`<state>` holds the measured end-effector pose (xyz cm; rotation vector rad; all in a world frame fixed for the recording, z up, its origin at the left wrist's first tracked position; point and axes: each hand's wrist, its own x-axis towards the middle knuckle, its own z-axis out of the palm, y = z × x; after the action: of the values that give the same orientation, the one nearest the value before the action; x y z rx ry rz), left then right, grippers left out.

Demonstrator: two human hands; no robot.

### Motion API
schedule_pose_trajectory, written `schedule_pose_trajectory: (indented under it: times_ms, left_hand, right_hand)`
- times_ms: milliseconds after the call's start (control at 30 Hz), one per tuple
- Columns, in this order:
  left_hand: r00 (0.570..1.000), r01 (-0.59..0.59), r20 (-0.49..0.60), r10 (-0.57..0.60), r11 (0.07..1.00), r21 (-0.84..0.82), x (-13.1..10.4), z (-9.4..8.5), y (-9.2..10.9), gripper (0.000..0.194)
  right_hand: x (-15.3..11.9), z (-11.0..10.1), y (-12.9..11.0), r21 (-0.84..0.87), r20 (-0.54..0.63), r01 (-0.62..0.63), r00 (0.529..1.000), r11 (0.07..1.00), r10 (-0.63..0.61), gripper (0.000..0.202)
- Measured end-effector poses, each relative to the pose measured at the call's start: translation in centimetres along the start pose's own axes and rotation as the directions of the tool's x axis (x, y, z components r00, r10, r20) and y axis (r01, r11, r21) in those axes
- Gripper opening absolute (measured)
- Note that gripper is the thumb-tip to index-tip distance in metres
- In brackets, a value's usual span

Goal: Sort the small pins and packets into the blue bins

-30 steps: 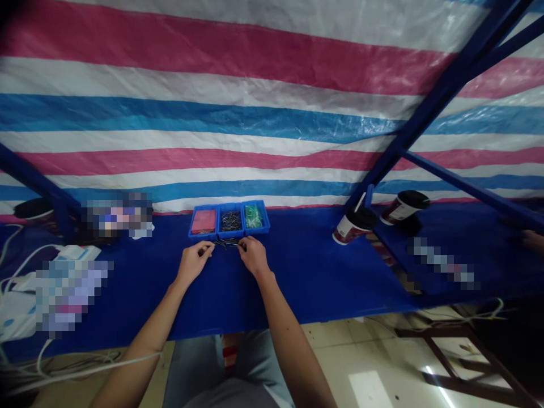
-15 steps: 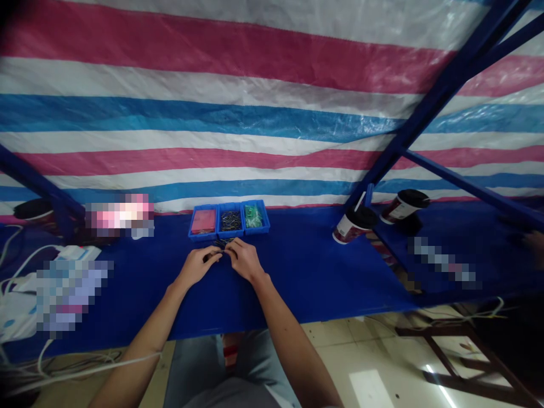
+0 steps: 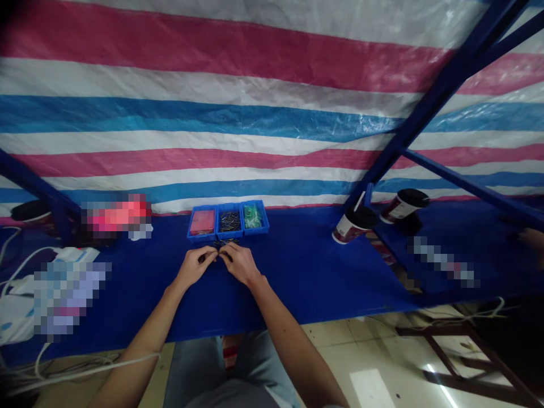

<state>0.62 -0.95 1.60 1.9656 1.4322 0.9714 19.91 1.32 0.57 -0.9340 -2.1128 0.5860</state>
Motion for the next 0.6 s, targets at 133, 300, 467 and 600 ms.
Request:
schedule_pose_trajectory:
  times_ms: [133, 300, 467, 600]
  left_hand:
    - [1.000, 0.001, 0.018, -0.001, 1.000, 0.009, -0.01, -0.05, 0.16, 0.028]
    - [1.000, -0.014, 0.011, 0.014, 1.000, 0.005, 0.02, -0.10, 0.23, 0.028]
    - [1.000, -0.021, 0.008, 0.021, 1.000, -0.009, 0.03, -0.08, 0.12, 0.028]
    - [1.000, -0.017, 0.007, 0.017, 1.000, -0.016, 0.04, -0.06, 0.01, 0.028]
  right_hand:
    - [0.01, -0.05, 0.08, -0.011, 0.002, 0.009, 1.000, 1.000, -0.009, 0.017]
    - [0.06, -0.14, -0.16, -0.053, 0.027, 0.022, 0.999, 0.998, -0.020, 0.017]
    - [0.16, -0.21, -0.30, -0.129, 0.058, -0.001, 0.998, 0.992, 0.009, 0.013]
    - [0.23, -0.33, -0.41, -0.160, 0.077, 0.001, 0.997, 0.987, 0.011, 0.013]
